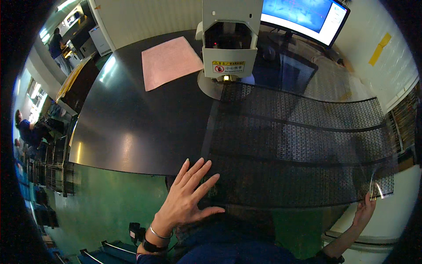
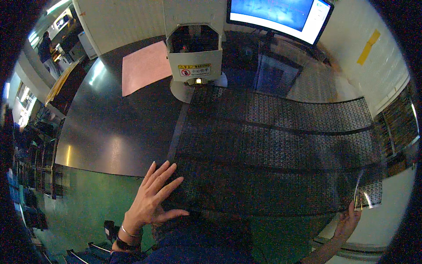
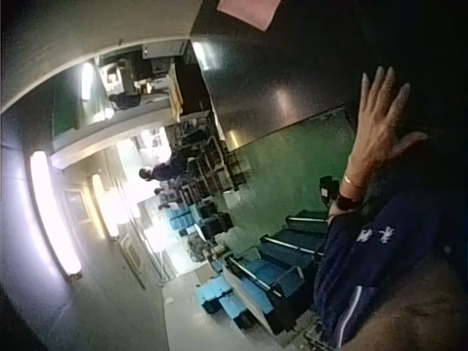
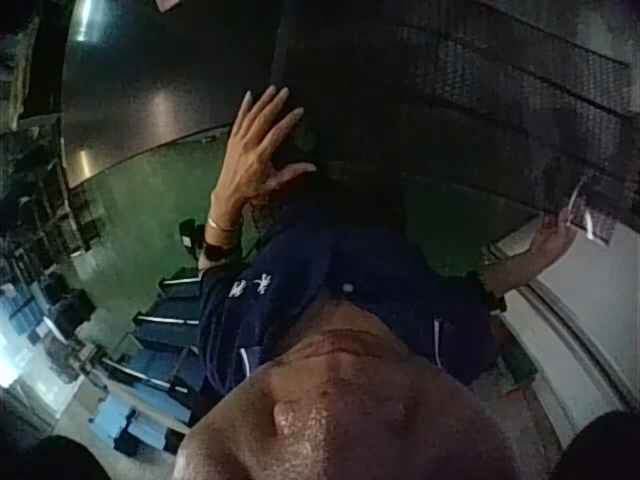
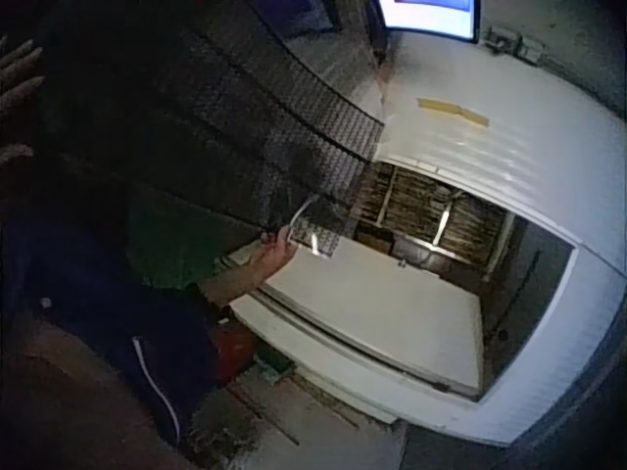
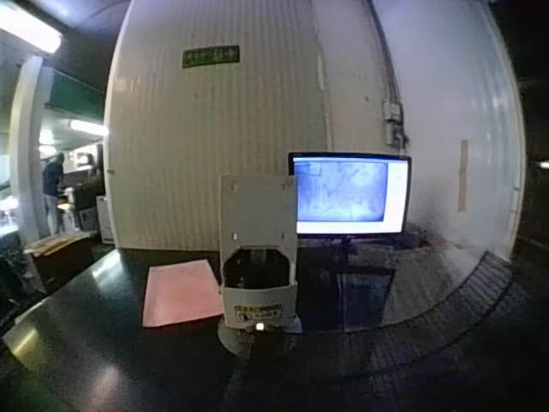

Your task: Inspect and align metal mesh panels using a digital imaging system and comparing them against a reference data sheet.

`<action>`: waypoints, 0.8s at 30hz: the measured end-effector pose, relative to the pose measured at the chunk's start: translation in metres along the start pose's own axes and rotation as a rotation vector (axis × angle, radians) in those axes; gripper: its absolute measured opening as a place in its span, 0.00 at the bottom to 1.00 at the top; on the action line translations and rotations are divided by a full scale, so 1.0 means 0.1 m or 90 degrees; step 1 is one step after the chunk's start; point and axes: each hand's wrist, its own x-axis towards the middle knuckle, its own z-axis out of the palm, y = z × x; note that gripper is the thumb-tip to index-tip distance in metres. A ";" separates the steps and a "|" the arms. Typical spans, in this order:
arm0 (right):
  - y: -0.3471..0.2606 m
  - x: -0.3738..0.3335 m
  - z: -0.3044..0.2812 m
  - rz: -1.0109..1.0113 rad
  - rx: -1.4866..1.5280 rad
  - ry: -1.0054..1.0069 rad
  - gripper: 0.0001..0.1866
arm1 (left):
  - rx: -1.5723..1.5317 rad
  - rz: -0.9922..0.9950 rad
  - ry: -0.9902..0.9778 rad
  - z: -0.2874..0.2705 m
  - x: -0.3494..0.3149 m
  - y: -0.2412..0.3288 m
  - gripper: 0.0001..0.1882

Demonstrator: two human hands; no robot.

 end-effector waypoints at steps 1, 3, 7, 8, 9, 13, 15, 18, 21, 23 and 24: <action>0.03 0.02 -0.02 -0.002 0.002 0.012 0.11 | -0.001 -0.003 -0.002 0.00 0.00 0.00 0.39; 0.01 0.00 0.02 -0.003 0.005 0.025 0.12 | -0.001 -0.005 -0.004 0.01 0.01 -0.01 0.39; -0.10 -0.12 0.19 0.011 0.024 0.040 0.08 | -0.020 -0.011 0.011 0.03 0.02 -0.03 0.42; -0.11 -0.13 0.20 0.010 0.029 0.050 0.07 | -0.021 -0.010 0.016 0.03 0.02 -0.03 0.41; -0.14 -0.16 0.24 0.010 0.030 0.050 0.07 | -0.020 -0.009 0.016 0.02 0.02 -0.03 0.41; -0.31 -0.31 0.47 0.027 0.009 0.031 0.06 | -0.014 -0.010 0.011 0.04 0.04 -0.03 0.41; -0.28 -0.28 0.44 0.025 0.019 0.031 0.06 | -0.013 -0.010 0.012 0.04 0.05 -0.04 0.41; -0.23 -0.22 0.35 0.006 0.034 -0.011 0.06 | -0.012 -0.007 0.012 0.04 0.05 -0.05 0.41; -0.17 -0.16 0.26 0.030 0.033 0.033 0.05 | -0.011 -0.007 0.016 0.03 0.04 -0.04 0.41; 0.00 0.02 0.02 0.022 -0.017 -0.032 0.12 | -0.014 -0.008 0.018 0.02 0.04 -0.05 0.41; 0.01 0.02 0.01 0.023 -0.017 -0.031 0.12 | -0.013 -0.007 0.017 0.02 0.05 -0.05 0.41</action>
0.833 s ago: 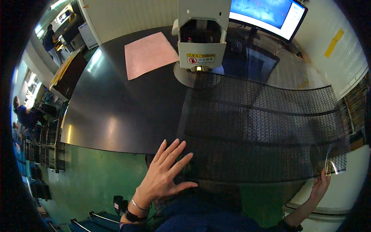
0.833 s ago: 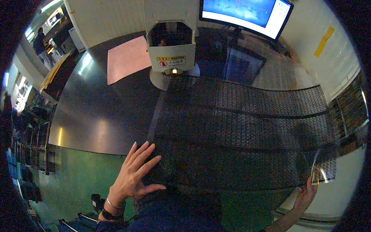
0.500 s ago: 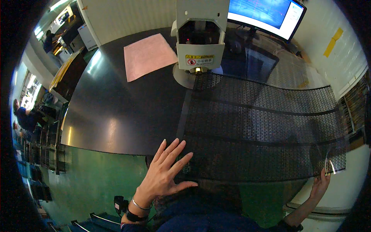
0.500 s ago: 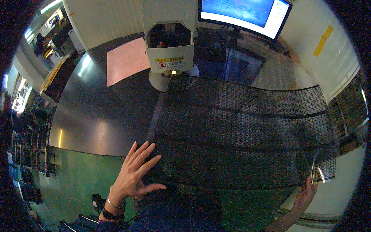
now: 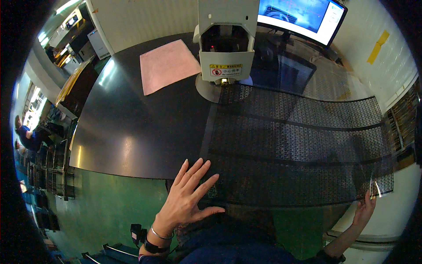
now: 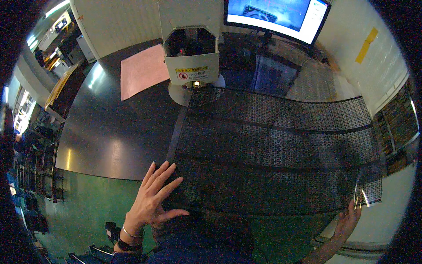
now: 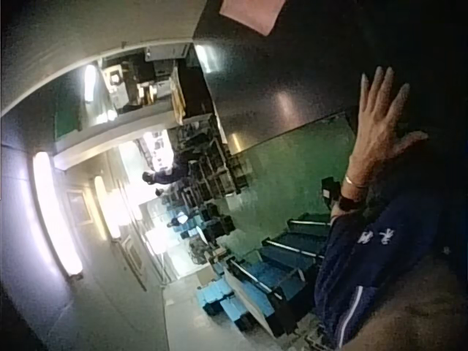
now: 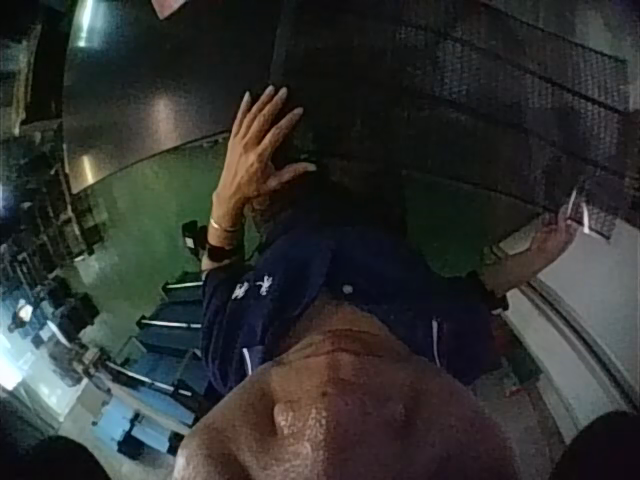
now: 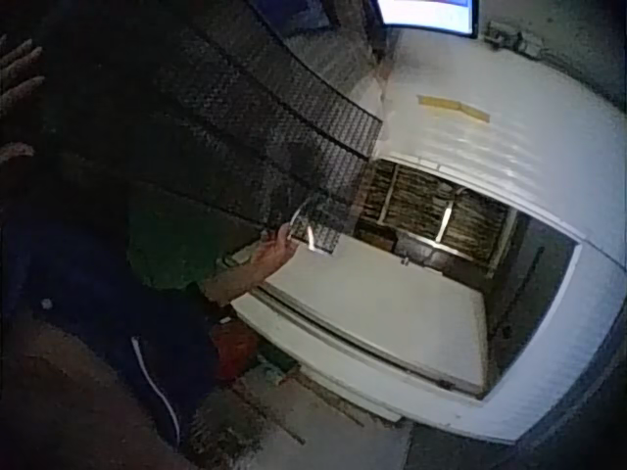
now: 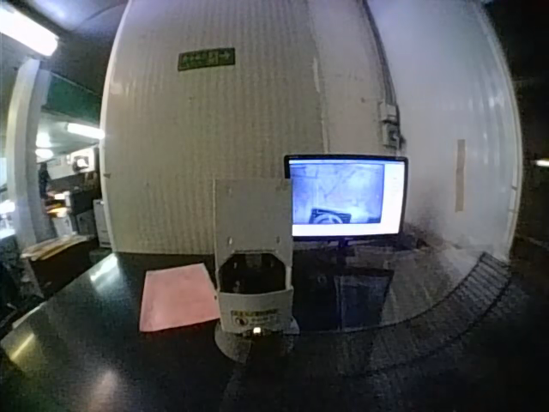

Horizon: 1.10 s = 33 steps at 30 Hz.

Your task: Inspect and align metal mesh panels using a digital imaging system and comparing them against a reference data sheet.

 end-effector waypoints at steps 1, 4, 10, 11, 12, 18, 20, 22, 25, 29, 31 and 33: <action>0.00 -0.01 0.02 -0.004 0.003 0.000 0.12 | 0.010 0.005 -0.008 -0.01 0.01 0.01 0.40; 0.03 0.03 -0.02 -0.003 -0.003 0.002 0.12 | 0.019 0.010 -0.015 -0.01 0.02 0.01 0.39; -0.10 -0.11 0.20 -0.023 0.034 -0.006 0.10 | 0.020 0.006 -0.013 -0.03 0.01 0.00 0.39; -0.11 -0.13 0.22 -0.027 0.053 -0.001 0.07 | 0.022 0.006 -0.012 -0.03 0.00 0.00 0.38; -0.09 -0.11 0.20 -0.028 0.053 -0.001 0.07 | 0.021 0.007 -0.011 -0.03 0.00 -0.01 0.38; 0.04 0.06 -0.02 -0.027 0.042 0.025 0.17 | 0.012 0.037 0.007 -0.03 0.10 0.02 0.37; -0.21 -0.20 0.26 -0.043 0.016 0.037 0.18 | 0.024 0.008 0.007 -0.06 0.05 0.06 0.36; -0.31 -0.29 0.39 -0.023 0.014 0.015 0.18 | 0.031 0.017 0.018 -0.04 0.02 0.05 0.36; -0.26 -0.25 0.32 0.002 0.018 -0.007 0.19 | 0.038 0.013 0.014 -0.01 0.02 0.03 0.37; -0.22 -0.22 0.24 0.007 0.024 -0.024 0.19 | 0.030 0.018 0.024 0.09 0.02 0.02 0.39; -0.26 -0.25 0.26 0.013 0.028 -0.022 0.19 | 0.029 0.022 0.020 0.05 0.00 0.03 0.39; -0.26 -0.24 0.25 0.022 0.032 -0.023 0.19 | 0.031 0.022 0.016 0.01 -0.02 0.02 0.40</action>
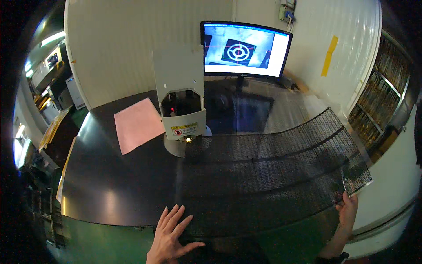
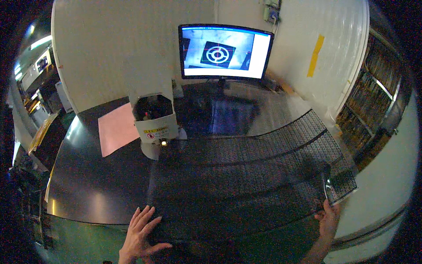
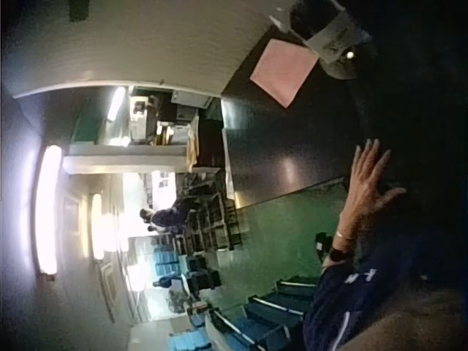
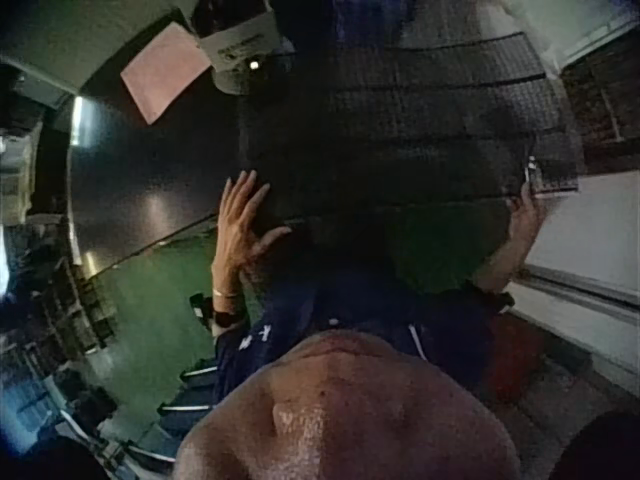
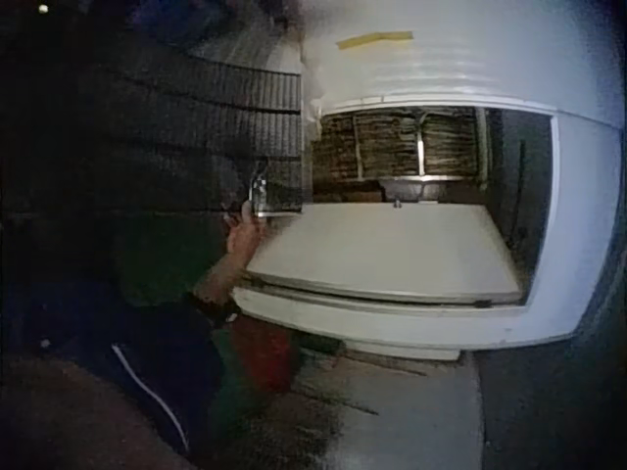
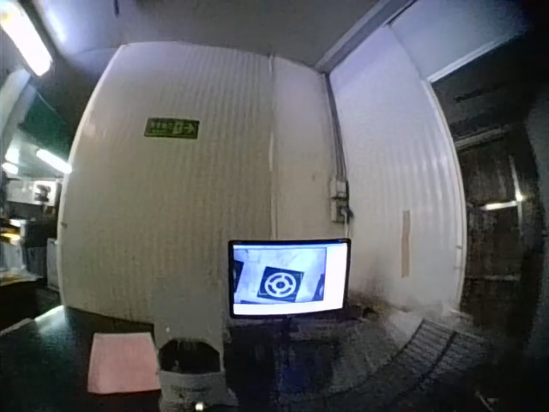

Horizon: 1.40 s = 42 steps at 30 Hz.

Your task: Inspect and align metal mesh panels using a digital imaging system and comparing them against a reference data sheet.

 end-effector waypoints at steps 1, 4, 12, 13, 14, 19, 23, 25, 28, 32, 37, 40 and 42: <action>0.03 0.04 -0.05 0.017 -0.020 -0.002 0.16 | -0.045 -0.017 0.003 -0.01 -0.02 -0.02 0.41; -0.05 0.20 -0.24 -0.015 -0.045 -0.041 0.19 | -0.061 -0.027 0.044 -0.22 -0.10 -0.07 0.42; -0.89 1.64 -0.34 -0.406 0.102 -0.202 0.21 | -0.085 0.106 0.234 -1.23 0.49 -0.27 0.47; -1.07 1.73 -0.21 -0.424 0.112 -0.207 0.22 | -0.072 0.113 0.244 -1.34 0.62 -0.22 0.47; -1.24 1.73 0.06 -0.432 0.130 -0.248 0.23 | -0.112 0.125 0.291 -1.42 0.77 -0.22 0.48; -2.05 1.07 1.70 -0.417 0.242 -0.624 0.27 | -0.586 0.102 0.183 -1.94 0.91 0.13 0.36; -2.55 0.13 2.56 -0.422 0.159 -0.798 0.30 | -0.564 -0.006 0.297 -2.19 0.67 0.19 0.17; -2.61 -0.17 2.73 -0.414 0.063 -0.743 0.31 | -0.456 -0.119 0.468 -2.22 0.52 0.01 0.13; -2.56 -0.49 2.64 -0.545 0.068 -0.709 0.37 | -0.428 -0.158 0.578 -2.38 0.05 -0.44 0.16; -1.96 -0.62 2.30 -0.442 -0.048 -0.886 0.36 | -0.383 -0.241 0.799 -2.33 -0.85 -0.90 0.20; -1.11 -0.87 1.97 -0.526 -0.283 -1.370 0.34 | -0.388 -0.349 0.895 -1.63 -1.77 -0.96 0.24; -0.45 -1.03 1.87 -0.333 -0.288 -1.357 0.34 | -0.396 -0.445 0.926 -1.09 -1.75 -0.61 0.26; -0.13 -1.16 1.84 -0.236 -0.239 -1.311 0.34 | -0.345 -0.481 0.896 -0.78 -2.28 -0.81 0.26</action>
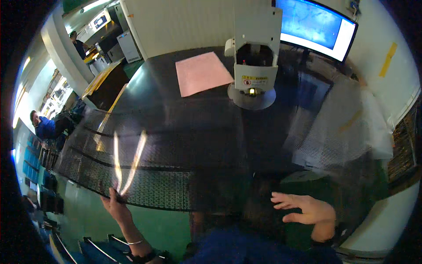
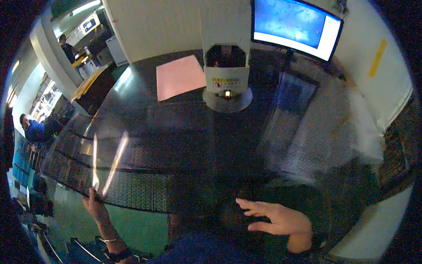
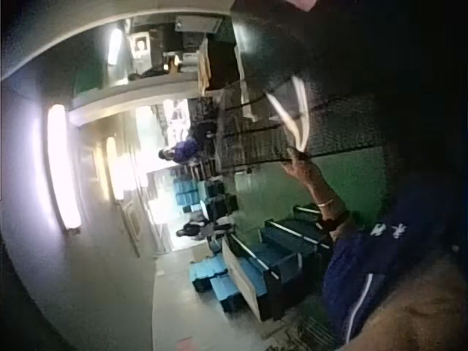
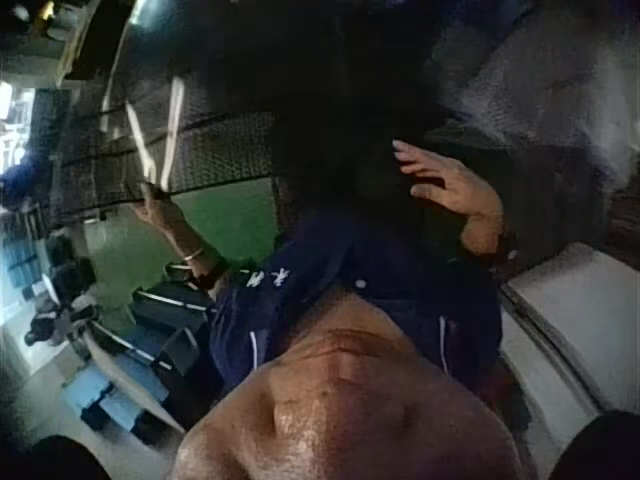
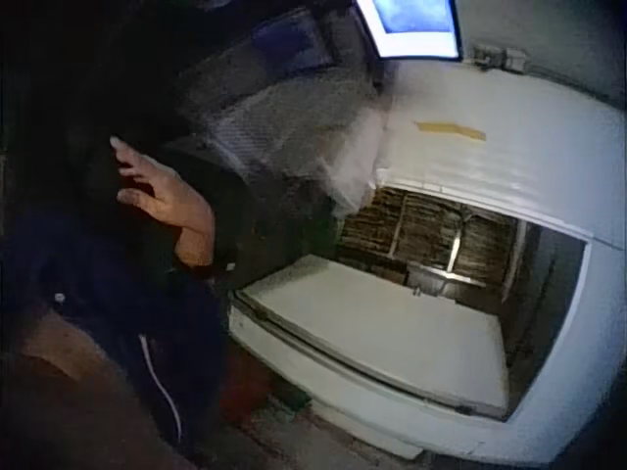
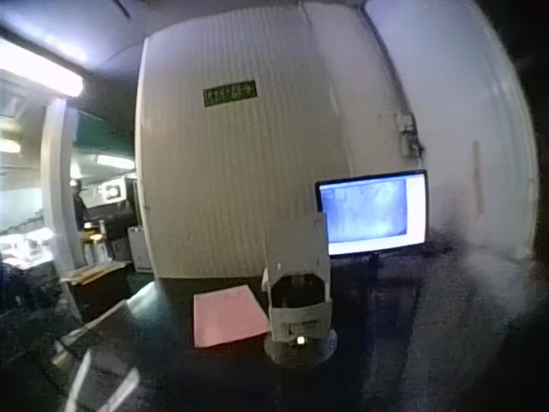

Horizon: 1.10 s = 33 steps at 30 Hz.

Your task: Inspect and align metal mesh panels using a digital imaging system and comparing them against a reference data sheet.

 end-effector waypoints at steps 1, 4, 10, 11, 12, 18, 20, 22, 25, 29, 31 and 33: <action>0.07 0.10 0.13 0.032 0.155 0.074 0.36 | 0.052 0.010 -0.004 -0.06 -0.04 -0.02 0.26; 0.19 0.33 0.41 0.077 0.373 0.133 0.38 | -0.017 -0.019 0.002 -0.06 -0.29 -0.03 0.25; 0.20 0.49 0.51 0.120 0.400 0.223 0.29 | -0.073 0.010 0.016 0.27 -0.39 -0.01 0.23; 0.18 0.49 0.47 0.129 0.379 0.272 0.25 | -0.076 0.007 0.011 0.32 -0.41 0.06 0.23; 0.16 0.48 0.42 0.145 0.355 0.328 0.20 | -0.048 -0.013 0.036 0.38 -0.45 0.13 0.23; 0.21 0.45 0.26 0.151 0.360 0.447 0.14 | 0.012 -0.028 0.053 0.35 -0.44 0.03 0.23; 0.22 0.42 0.24 0.137 0.379 0.466 0.14 | 0.075 -0.003 0.056 0.45 -0.51 0.01 0.23; 0.23 0.41 0.26 0.137 0.393 0.472 0.16 | 0.028 -0.002 0.060 0.47 -0.48 0.03 0.25; 0.19 0.37 0.25 0.163 0.353 0.396 0.19 | -0.021 -0.063 0.123 0.50 -0.46 0.01 0.25; 0.25 0.36 0.25 0.194 0.290 0.213 0.23 | -0.001 -0.025 0.057 0.40 -0.38 -0.07 0.24; 0.24 0.38 0.25 0.206 0.308 0.239 0.20 | -0.023 -0.046 0.080 0.44 -0.37 -0.10 0.23; 0.29 0.41 0.25 0.158 0.320 0.372 0.18 | -0.008 -0.032 0.082 0.46 -0.37 -0.18 0.24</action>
